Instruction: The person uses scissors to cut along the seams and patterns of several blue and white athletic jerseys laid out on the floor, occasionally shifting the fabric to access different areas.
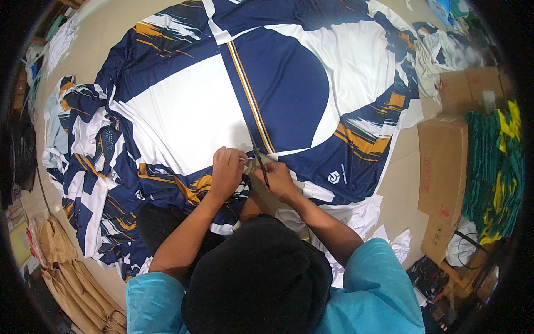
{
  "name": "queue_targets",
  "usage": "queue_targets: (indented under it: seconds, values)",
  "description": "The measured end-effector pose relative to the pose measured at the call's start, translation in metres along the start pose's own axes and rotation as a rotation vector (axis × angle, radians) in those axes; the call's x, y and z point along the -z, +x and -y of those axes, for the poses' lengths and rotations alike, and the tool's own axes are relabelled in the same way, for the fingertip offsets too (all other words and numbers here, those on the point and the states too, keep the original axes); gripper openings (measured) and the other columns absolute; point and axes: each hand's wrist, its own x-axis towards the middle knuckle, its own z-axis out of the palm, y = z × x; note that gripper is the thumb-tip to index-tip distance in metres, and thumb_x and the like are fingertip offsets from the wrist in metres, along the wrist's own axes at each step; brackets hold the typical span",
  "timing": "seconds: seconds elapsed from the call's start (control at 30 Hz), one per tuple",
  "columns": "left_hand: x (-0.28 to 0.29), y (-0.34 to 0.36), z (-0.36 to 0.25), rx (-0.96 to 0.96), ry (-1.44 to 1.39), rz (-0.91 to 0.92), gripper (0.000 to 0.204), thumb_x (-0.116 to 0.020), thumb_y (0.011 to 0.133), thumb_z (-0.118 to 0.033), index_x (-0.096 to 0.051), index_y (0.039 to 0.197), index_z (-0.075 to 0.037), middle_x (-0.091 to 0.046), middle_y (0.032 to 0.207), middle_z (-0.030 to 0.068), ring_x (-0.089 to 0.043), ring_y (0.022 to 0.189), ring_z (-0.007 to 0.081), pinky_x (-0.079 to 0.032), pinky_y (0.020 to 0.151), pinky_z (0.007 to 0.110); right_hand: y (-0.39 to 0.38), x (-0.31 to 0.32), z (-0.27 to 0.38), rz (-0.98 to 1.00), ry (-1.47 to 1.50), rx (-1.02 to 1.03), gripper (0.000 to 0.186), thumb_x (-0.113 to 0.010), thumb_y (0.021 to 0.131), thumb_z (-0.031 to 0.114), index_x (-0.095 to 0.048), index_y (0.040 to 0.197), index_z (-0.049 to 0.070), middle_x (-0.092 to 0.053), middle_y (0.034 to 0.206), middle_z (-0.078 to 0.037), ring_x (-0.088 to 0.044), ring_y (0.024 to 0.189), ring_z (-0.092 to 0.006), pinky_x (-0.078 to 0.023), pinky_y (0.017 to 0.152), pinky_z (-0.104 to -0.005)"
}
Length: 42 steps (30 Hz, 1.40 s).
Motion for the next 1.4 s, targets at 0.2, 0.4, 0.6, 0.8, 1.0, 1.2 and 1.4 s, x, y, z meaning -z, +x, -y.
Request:
queue_targets:
  seconds: [0.2,0.4,0.6,0.8,1.0,1.2,1.4]
  values:
    - [0.0001,-0.0002,0.0003,-0.004,-0.008,0.005,0.019,-0.068,0.098,-0.009,-0.066,0.117,-0.007,-0.063,0.113,0.0069,-0.061,0.117,0.0283,-0.041,0.118,0.054,-0.0021,0.0004,0.0001,0.027,0.02,0.001,0.039,-0.086,0.09,0.034,-0.068,0.071,0.005,-0.059,0.058,-0.001,-0.054,0.046,-0.0096,-0.038,0.044,-0.0277]
    - [0.0025,-0.0006,0.0,0.003,-0.006,0.019,0.02,-0.07,0.097,-0.009,-0.066,0.116,-0.007,-0.063,0.113,0.0064,-0.061,0.117,0.0278,-0.042,0.118,0.054,-0.0018,0.0006,0.0017,0.024,0.041,-0.025,0.035,-0.085,0.093,0.03,-0.066,0.075,0.005,-0.056,0.06,0.002,-0.049,0.045,-0.0074,-0.036,0.044,-0.0261]
    - [0.0022,-0.0001,-0.0013,-0.004,0.006,0.019,0.019,-0.071,0.097,-0.011,-0.067,0.116,-0.008,-0.063,0.111,0.0056,-0.061,0.116,0.0276,-0.042,0.118,0.054,0.0003,0.0,0.0039,0.016,0.035,-0.037,0.036,-0.085,0.092,0.03,-0.065,0.076,0.005,-0.057,0.06,0.001,-0.05,0.045,-0.0074,-0.036,0.044,-0.026]
    - [0.0029,0.0004,-0.0016,-0.001,0.013,0.023,0.018,-0.07,0.097,-0.01,-0.066,0.116,-0.008,-0.063,0.11,0.0056,-0.061,0.114,0.0273,-0.042,0.118,0.053,0.0016,-0.0018,0.0046,-0.001,0.041,-0.043,0.036,-0.085,0.092,0.029,-0.066,0.076,0.005,-0.057,0.06,0.001,-0.05,0.045,-0.0073,-0.036,0.043,-0.0261]
    - [0.0024,0.0005,-0.0008,-0.006,0.001,0.015,0.02,-0.069,0.096,-0.008,-0.066,0.116,-0.007,-0.063,0.11,0.0062,-0.061,0.115,0.0279,-0.042,0.117,0.054,0.0022,-0.0007,0.0011,0.011,0.022,-0.033,0.034,-0.085,0.093,0.03,-0.068,0.078,0.004,-0.057,0.06,0.001,-0.049,0.045,-0.007,-0.036,0.043,-0.0259]
    - [0.002,-0.0008,0.0002,-0.007,-0.002,0.017,0.021,-0.07,0.096,-0.008,-0.066,0.117,-0.007,-0.063,0.112,0.0066,-0.061,0.115,0.0284,-0.042,0.117,0.054,0.0003,-0.0001,0.0027,0.006,0.023,-0.041,0.034,-0.085,0.094,0.03,-0.068,0.078,0.005,-0.057,0.06,0.002,-0.049,0.045,-0.0067,-0.035,0.044,-0.0256]
    - [0.0018,-0.0005,0.0002,-0.009,-0.004,0.018,0.021,-0.07,0.096,-0.008,-0.066,0.117,-0.007,-0.063,0.112,0.0066,-0.062,0.115,0.0283,-0.042,0.117,0.054,-0.0025,0.0,0.0004,0.023,0.058,-0.036,0.035,-0.085,0.094,0.03,-0.067,0.077,0.006,-0.056,0.06,0.003,-0.049,0.045,-0.0064,-0.035,0.044,-0.0253]
